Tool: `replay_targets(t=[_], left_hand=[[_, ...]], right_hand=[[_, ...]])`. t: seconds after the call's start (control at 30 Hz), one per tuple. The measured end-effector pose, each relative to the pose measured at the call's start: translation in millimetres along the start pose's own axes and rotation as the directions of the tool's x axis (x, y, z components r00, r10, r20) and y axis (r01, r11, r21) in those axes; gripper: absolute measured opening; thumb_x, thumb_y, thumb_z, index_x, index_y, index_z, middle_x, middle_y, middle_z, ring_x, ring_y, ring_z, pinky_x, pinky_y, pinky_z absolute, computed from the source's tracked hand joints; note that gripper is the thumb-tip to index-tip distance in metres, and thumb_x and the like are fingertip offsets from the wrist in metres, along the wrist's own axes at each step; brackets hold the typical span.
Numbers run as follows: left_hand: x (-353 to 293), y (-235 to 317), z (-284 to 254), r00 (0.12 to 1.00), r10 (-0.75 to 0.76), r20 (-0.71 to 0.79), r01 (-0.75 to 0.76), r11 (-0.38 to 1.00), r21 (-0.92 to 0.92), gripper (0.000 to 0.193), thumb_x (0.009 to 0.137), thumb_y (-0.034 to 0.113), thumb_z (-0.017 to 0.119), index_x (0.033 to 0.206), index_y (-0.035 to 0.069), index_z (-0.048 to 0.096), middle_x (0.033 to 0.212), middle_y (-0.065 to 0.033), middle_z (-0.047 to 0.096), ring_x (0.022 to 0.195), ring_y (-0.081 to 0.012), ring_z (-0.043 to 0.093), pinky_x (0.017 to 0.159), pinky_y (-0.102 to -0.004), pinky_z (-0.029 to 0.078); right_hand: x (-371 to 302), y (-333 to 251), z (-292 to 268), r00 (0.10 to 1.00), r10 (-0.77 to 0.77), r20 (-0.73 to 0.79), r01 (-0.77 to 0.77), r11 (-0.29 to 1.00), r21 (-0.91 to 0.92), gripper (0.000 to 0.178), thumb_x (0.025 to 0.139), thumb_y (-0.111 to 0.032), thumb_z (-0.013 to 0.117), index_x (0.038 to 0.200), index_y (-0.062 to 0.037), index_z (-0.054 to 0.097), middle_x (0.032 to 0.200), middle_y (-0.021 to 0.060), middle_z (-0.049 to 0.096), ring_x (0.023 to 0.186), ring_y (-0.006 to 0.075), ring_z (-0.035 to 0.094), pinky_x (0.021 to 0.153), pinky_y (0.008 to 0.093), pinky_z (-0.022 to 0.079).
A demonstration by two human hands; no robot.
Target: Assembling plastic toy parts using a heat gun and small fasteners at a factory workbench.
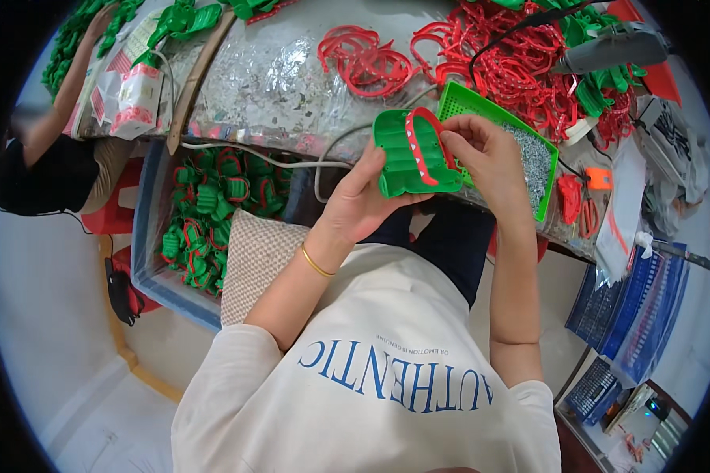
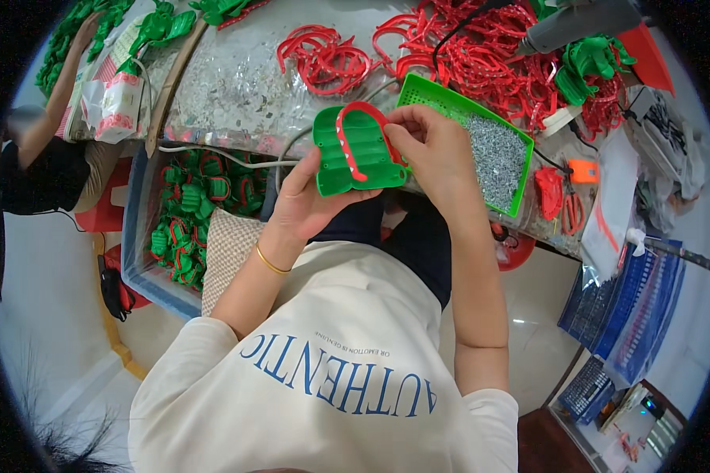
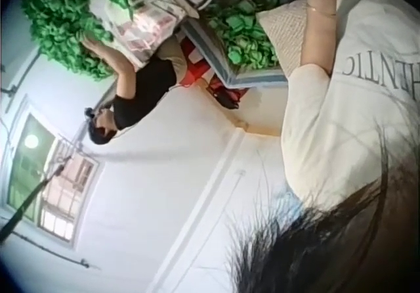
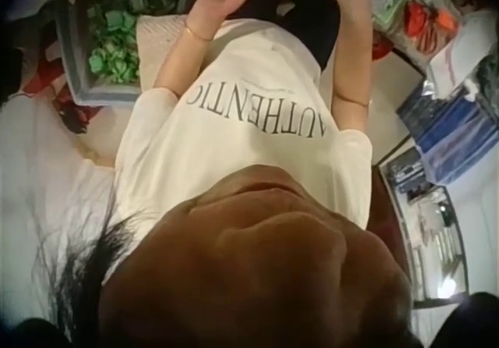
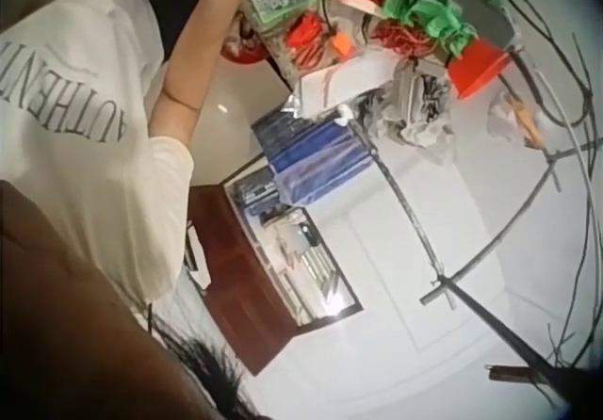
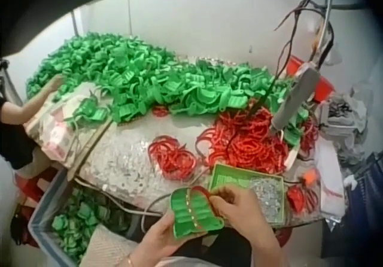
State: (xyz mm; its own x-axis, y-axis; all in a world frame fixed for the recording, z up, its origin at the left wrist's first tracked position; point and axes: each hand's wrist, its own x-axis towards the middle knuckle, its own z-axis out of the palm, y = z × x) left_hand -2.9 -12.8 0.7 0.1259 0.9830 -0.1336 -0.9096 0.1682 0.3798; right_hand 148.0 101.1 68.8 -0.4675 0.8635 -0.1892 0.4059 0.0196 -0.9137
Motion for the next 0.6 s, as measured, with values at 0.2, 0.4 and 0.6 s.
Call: replay_targets(t=[0.2,0.4,0.6], left_hand=[[1,-9,-8,1.0,0.024,-0.004,-0.024,0.999,-0.035,0.075,0.089,0.037,0.067,0.148,0.019,0.026,0.141,-0.0069,0.045,0.126,-0.0241,0.05,0.099,-0.0473,0.048],[5,-6,-4,0.992,0.107,0.061,-0.111,0.992,0.059,0.082,0.085,0.031,0.073,0.149,0.017,0.024,0.14,-0.0064,0.045,0.126,-0.0224,0.05,0.101,-0.0431,0.047],[4,-7,2,0.992,0.124,0.019,-0.125,0.987,0.097,0.093,0.082,0.028,0.077,0.152,0.016,0.019,0.142,-0.0053,0.044,0.127,-0.02,0.048,0.105,-0.0363,0.042]], right_hand=[[-3,11,2,1.0,0.014,0.011,-0.015,0.999,0.03,0.017,0.091,-0.009,0.064,0.102,0.0033,0.064,0.091,0.0013,0.066,0.08,0.0053,0.059,0.074,0.0205,0.047],[-7,10,1,0.999,-0.018,-0.027,0.021,0.996,0.088,0.017,0.091,-0.009,0.064,0.103,0.003,0.064,0.09,0.0004,0.066,0.08,0.0053,0.059,0.074,0.0203,0.047],[-5,15,8,0.999,0.029,-0.027,-0.027,0.998,0.065,0.017,0.091,-0.01,0.065,0.102,0.0025,0.064,0.089,0.001,0.066,0.079,0.0051,0.059,0.074,0.0203,0.047]])
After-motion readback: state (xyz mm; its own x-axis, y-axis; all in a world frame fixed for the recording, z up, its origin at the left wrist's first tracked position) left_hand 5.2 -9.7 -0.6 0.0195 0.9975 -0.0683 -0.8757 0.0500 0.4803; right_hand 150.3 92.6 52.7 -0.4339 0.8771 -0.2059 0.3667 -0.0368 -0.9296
